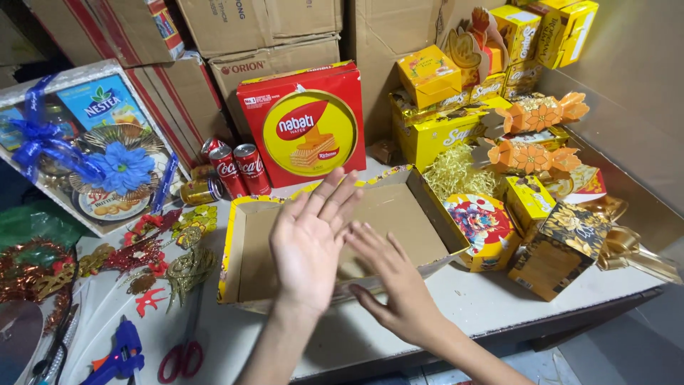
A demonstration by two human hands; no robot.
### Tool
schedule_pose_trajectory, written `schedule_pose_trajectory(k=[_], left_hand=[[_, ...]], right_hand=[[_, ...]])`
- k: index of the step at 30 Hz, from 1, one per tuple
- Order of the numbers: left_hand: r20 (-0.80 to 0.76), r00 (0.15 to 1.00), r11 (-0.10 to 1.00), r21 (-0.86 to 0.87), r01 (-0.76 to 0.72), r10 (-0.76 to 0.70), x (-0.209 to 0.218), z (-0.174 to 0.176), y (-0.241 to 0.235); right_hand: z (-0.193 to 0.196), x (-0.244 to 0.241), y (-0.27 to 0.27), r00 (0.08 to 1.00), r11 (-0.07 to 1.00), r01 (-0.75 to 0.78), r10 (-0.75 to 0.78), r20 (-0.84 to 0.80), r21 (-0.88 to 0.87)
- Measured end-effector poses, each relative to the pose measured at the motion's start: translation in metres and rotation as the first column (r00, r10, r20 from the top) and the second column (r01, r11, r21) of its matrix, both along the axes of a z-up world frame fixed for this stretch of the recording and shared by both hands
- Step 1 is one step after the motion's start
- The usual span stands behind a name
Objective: Assembling a gift hamper by gluing cardboard supports and placing a large box of wafers inside.
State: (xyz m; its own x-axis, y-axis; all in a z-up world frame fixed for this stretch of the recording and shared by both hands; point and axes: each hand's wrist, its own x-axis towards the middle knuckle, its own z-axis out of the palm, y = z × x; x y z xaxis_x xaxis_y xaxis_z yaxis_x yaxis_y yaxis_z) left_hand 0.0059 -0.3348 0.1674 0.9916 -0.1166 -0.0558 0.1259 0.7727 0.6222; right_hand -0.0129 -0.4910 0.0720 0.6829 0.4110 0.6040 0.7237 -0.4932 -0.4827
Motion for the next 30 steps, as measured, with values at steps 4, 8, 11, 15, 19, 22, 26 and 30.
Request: schedule_pose_trajectory(k=[4, 8, 11, 15, 19, 22, 26, 30], left_hand=[[0.696, 0.715, 0.775, 0.486, -0.403, -0.064, -0.025, -0.029, -0.034], [0.757, 0.431, 0.085, 0.534, -0.841, -0.491, -0.013, -0.073, -0.054], [0.679, 0.421, -0.098, 0.46, -0.882, -0.601, 0.009, -0.089, -0.035], [0.665, 0.505, -0.199, 0.483, -0.853, -0.55, 0.027, -0.077, 0.012], [0.498, 0.685, -0.364, 0.596, -0.716, -0.532, 0.052, -0.1, 0.071], [0.227, 0.867, -0.463, 0.77, -0.439, -0.445, 0.063, -0.094, 0.106], [-0.033, 0.931, -0.535, 0.826, -0.179, -0.362, 0.088, -0.085, 0.151], [0.439, 0.851, -0.173, 0.85, -0.497, -0.288, 0.119, -0.104, 0.178]], right_hand=[[0.02, 0.005, -0.013, 0.699, 0.792, 0.179, 0.315, -0.642, 0.583], [0.041, 0.032, -0.03, 0.038, 0.278, 0.231, 0.955, -0.294, 0.932], [0.075, 0.048, -0.041, -0.103, 0.094, 0.267, 0.992, -0.069, 0.959], [0.14, 0.064, -0.064, 0.379, 0.155, 0.513, 0.842, -0.384, 0.844], [0.198, 0.111, -0.068, 0.455, 0.167, 0.228, 0.853, -0.257, 0.959], [0.217, 0.17, -0.069, 0.552, 0.462, 0.134, 0.7, -0.453, 0.877], [0.184, 0.265, -0.055, 0.67, 0.652, 0.268, 0.402, -0.624, 0.709], [0.061, 0.377, -0.066, 0.51, 0.889, 0.285, 0.176, -0.842, 0.359]])
